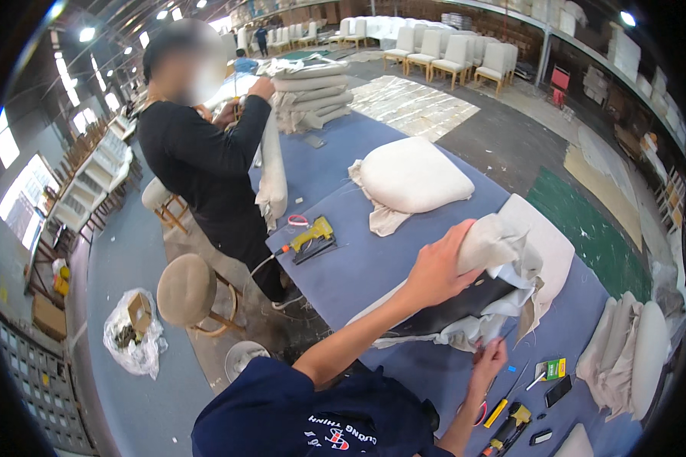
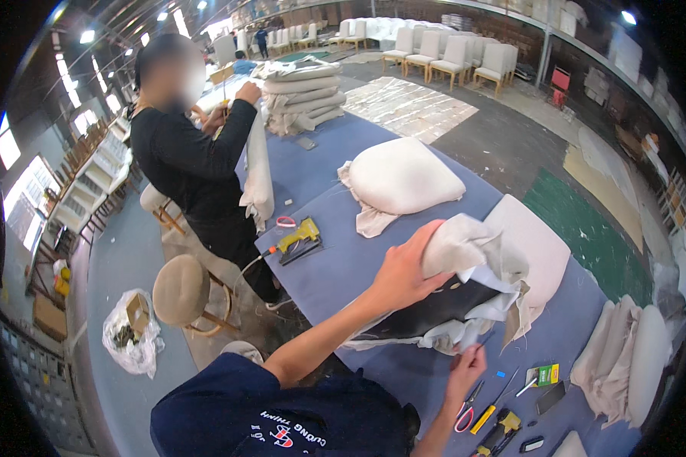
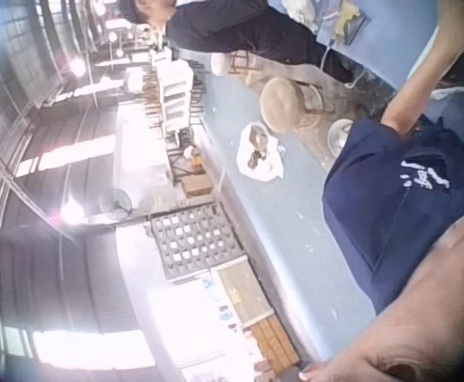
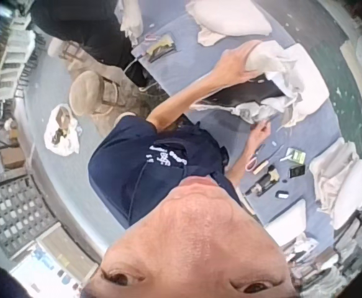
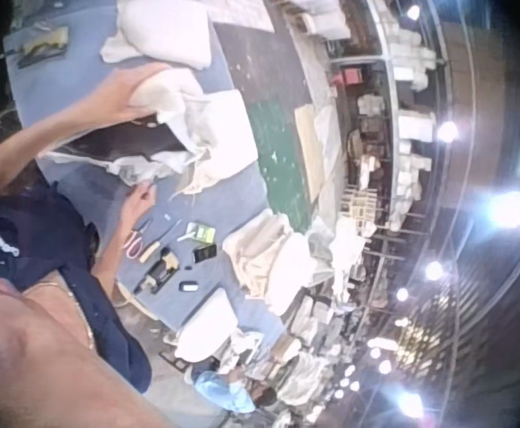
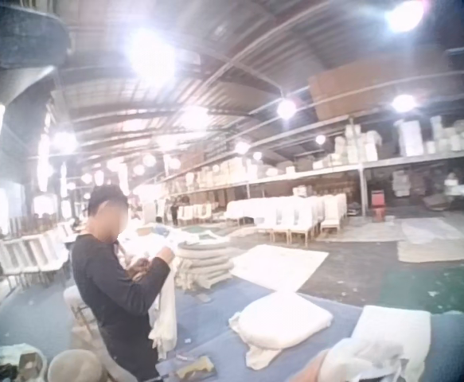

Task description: The person staples fabric onto a cushion frame using a staple gun, then trims excess fabric with scissors. They proceed to hand-sew the edges of a cushion cover using a needle and thread, pulling the fabric taut and securing the seams.

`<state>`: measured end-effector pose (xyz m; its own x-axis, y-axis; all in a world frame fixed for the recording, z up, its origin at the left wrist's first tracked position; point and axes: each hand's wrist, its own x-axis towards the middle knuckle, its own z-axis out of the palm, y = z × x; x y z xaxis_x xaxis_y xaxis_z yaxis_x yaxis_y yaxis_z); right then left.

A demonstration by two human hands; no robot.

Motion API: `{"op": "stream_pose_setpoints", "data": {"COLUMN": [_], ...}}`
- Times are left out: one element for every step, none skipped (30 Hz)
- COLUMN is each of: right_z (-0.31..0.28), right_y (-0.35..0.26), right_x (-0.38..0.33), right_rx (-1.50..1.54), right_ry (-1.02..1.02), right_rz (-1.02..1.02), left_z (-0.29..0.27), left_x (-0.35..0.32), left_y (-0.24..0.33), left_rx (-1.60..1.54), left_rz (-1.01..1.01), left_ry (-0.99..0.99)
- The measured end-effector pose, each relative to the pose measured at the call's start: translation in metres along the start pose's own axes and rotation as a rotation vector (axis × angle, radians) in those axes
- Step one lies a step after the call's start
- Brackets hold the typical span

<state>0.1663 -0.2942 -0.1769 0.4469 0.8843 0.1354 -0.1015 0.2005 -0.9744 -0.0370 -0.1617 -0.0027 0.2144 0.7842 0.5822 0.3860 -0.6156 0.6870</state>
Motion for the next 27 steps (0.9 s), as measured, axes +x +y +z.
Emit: {"op": "stream_pose_setpoints", "data": {"right_z": [0.001, 0.000, -0.002, -0.003, 0.000, 0.005, 0.012, 0.018, 0.023, 0.027, 0.030, 0.026, 0.029, 0.034, 0.038, 0.040, 0.046, 0.053, 0.057, 0.051, 0.048, 0.045, 0.043, 0.045, 0.047, 0.050, 0.051], "right_y": [-0.023, -0.043, -0.063, -0.077, -0.086, -0.094, -0.101, -0.108, -0.112, -0.117, -0.122, -0.124, -0.133, -0.144, -0.151, -0.150, -0.151, -0.153, -0.153, -0.139, -0.132, -0.127, -0.123, -0.126, -0.132, -0.135, -0.135], "right_x": [0.011, 0.019, 0.027, 0.033, 0.040, 0.043, 0.045, 0.045, 0.044, 0.044, 0.045, 0.046, 0.042, 0.037, 0.033, 0.029, 0.026, 0.022, 0.020, 0.020, 0.020, 0.020, 0.021, 0.021, 0.020, 0.019, 0.015], "right_rx": [0.008, -0.013, -0.043, -0.079, -0.064, -0.053, -0.041, -0.015, -0.017, -0.018, -0.018, -0.074, -0.089, -0.102, -0.124, -0.148, -0.134, -0.110, -0.088, -0.083, -0.090, -0.098, -0.105, -0.134, -0.162, -0.190, -0.056], "right_ry": [0.032, 0.038, 0.049, 0.051, 0.052, 0.038, 0.013, -0.013, -0.032, -0.054, -0.079, -0.095, -0.118, -0.142, -0.156, -0.143, -0.147, -0.143, -0.136, -0.135, -0.136, -0.136, -0.136, -0.135, -0.134, -0.133, -0.075], "right_rz": [-0.079, -0.146, -0.225, -0.286, -0.294, -0.287, -0.279, -0.268, -0.276, -0.284, -0.292, -0.285, -0.311, -0.338, -0.370, -0.401, -0.407, -0.414, -0.422, -0.439, -0.444, -0.449, -0.454, -0.494, -0.535, -0.576, -0.506], "left_z": [-0.006, -0.012, -0.017, -0.022, -0.027, -0.029, -0.025, -0.018, -0.016, -0.018, -0.018, -0.019, -0.020, -0.025, -0.026, -0.025, -0.022, -0.022, -0.021, -0.020, -0.019, -0.017, -0.015, -0.011, -0.008, -0.007, -0.008], "left_x": [-0.006, -0.013, -0.012, -0.009, -0.006, -0.008, -0.010, -0.012, -0.012, -0.013, -0.014, -0.015, -0.019, -0.023, -0.024, -0.024, -0.024, -0.024, -0.024, -0.024, -0.025, -0.027, -0.030, -0.031, -0.032, -0.032, -0.031], "left_y": [0.010, 0.023, 0.036, 0.051, 0.067, 0.076, 0.071, 0.061, 0.056, 0.057, 0.060, 0.063, 0.065, 0.073, 0.084, 0.096, 0.098, 0.101, 0.100, 0.100, 0.098, 0.096, 0.094, 0.093, 0.091, 0.090, 0.090], "left_rx": [-0.034, -0.069, -0.116, -0.122, -0.126, -0.126, -0.071, -0.013, 0.051, 0.033, -0.009, -0.033, -0.060, -0.028, 0.002, 0.030, 0.046, 0.072, 0.086, 0.098, 0.046, -0.008, -0.062, -0.054, -0.045, -0.035, -0.018], "left_rz": [0.009, 0.026, 0.051, 0.069, 0.086, 0.085, 0.167, 0.247, 0.329, 0.346, 0.360, 0.373, 0.380, 0.276, 0.252, 0.221, 0.271, 0.321, 0.453, 0.585, 0.561, 0.536, 0.509, 0.499, 0.490, 0.479, 0.467], "left_ry": [0.010, 0.026, 0.044, 0.019, -0.005, -0.022, -0.032, -0.041, -0.047, -0.043, -0.023, 0.000, 0.021, -0.113, -0.105, -0.105, -0.098, -0.089, -0.074, -0.062, -0.141, -0.220, -0.299, -0.259, -0.219, -0.178, -0.189]}}
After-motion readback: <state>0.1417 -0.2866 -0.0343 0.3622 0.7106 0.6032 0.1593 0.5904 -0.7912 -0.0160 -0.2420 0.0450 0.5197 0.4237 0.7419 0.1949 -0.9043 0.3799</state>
